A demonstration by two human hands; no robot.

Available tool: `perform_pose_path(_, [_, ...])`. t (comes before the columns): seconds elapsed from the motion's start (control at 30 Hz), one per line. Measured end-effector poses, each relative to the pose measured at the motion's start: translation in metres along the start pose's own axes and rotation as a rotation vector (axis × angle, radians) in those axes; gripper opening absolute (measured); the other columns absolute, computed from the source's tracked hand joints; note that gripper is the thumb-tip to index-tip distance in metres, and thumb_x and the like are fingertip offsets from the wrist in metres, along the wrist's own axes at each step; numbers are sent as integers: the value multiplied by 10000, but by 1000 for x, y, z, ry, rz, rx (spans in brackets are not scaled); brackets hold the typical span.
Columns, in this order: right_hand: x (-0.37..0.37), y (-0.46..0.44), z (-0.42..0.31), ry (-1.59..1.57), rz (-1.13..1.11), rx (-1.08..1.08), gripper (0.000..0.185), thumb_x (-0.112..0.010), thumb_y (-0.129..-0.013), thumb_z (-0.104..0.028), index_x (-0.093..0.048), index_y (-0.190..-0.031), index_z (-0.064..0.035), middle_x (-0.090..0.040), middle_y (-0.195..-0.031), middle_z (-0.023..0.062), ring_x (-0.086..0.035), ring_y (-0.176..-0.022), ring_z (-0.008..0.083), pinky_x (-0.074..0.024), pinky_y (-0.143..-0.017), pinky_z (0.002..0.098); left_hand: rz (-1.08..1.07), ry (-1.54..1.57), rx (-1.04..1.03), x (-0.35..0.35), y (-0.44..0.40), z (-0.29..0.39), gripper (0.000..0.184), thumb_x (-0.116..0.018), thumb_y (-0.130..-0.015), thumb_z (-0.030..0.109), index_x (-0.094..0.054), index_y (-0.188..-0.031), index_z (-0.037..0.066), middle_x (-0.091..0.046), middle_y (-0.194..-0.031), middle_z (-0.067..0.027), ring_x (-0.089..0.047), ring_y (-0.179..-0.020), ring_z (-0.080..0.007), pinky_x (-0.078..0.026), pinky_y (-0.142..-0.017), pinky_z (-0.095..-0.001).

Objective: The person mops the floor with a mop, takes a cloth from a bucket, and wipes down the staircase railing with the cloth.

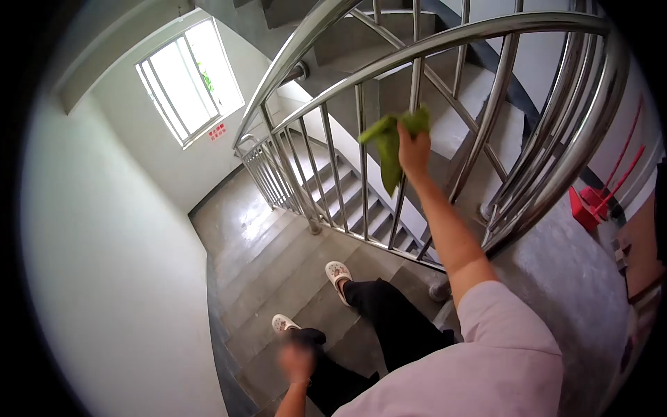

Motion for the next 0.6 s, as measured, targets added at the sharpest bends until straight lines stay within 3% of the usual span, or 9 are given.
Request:
perform_pose_path(0.03, [3, 19, 13, -27, 21, 66, 189, -599, -795, -160, -569, -893, -2, -591, -819, 137, -575, -775, 268, -434, -709, 353, 53, -9, -19, 2, -2, 2, 111, -606, -694, 166, -542, -659, 83, -481, -545, -107, -471, -483, -285, -362, -459, -400])
perform_pose_path(0.1, [8, 60, 60, -22, -74, -75, 169, -584, -802, -139, -551, -902, -7, -574, -827, 120, -559, -790, 259, -426, -736, 345, 50, -2, -19, -3, -1, -2, 105, -608, -692, 166, -551, -669, 82, -496, -567, -111, -482, -501, -285, -369, -467, -400])
perform_pose_path(0.23, [25, 149, 143, 109, -221, -377, 199, -588, -793, -152, -561, -910, 6, -601, -865, 164, -578, -834, 306, -434, -731, 363, -21, -13, -7, -12, 0, -10, 118, -590, -719, 190, -572, -730, 74, -538, -635, -128, -518, -546, -291, -397, -495, -400])
perform_pose_path(0.4, [38, 198, 178, 281, -338, -463, 215, -599, -790, -172, -578, -919, -1, -607, -873, 176, -582, -835, 324, -440, -721, 374, -85, -105, 48, -11, -6, -2, 153, -546, -767, 212, -576, -807, 67, -555, -680, -134, -542, -589, -297, -418, -525, -404])
perform_pose_path(0.47, [40, 206, 170, 392, -383, -471, 209, -601, -791, -171, -583, -920, -7, -607, -865, 171, -581, -828, 323, -442, -720, 375, -81, -88, 86, 0, -9, 4, 150, -536, -778, 208, -575, -809, 67, -547, -667, -133, -538, -591, -299, -415, -520, -408])
perform_pose_path(0.53, [62, 181, 102, 504, -136, -144, 200, -614, -789, -147, -593, -940, -19, -604, -886, 164, -585, -822, 305, -448, -711, 374, -48, -23, 105, 28, -17, 21, 174, -527, -784, 228, -562, -836, 65, -576, -734, -131, -554, -606, -292, -430, -543, -395])
perform_pose_path(0.6, [54, 168, 61, 341, -170, -178, 215, -603, -805, -139, -578, -975, -9, -602, -926, 147, -581, -861, 279, -441, -746, 361, -23, -21, 114, 26, -14, 17, 166, -534, -777, 228, -564, -811, 68, -570, -706, -133, -551, -595, -294, -426, -535, -396])
Point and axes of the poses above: each hand's wrist, its own y-axis away from the middle knuckle, its own x-axis out of the back of the hand, z = x × y, the point moved 8 cm from there along -y, towards the middle knuckle
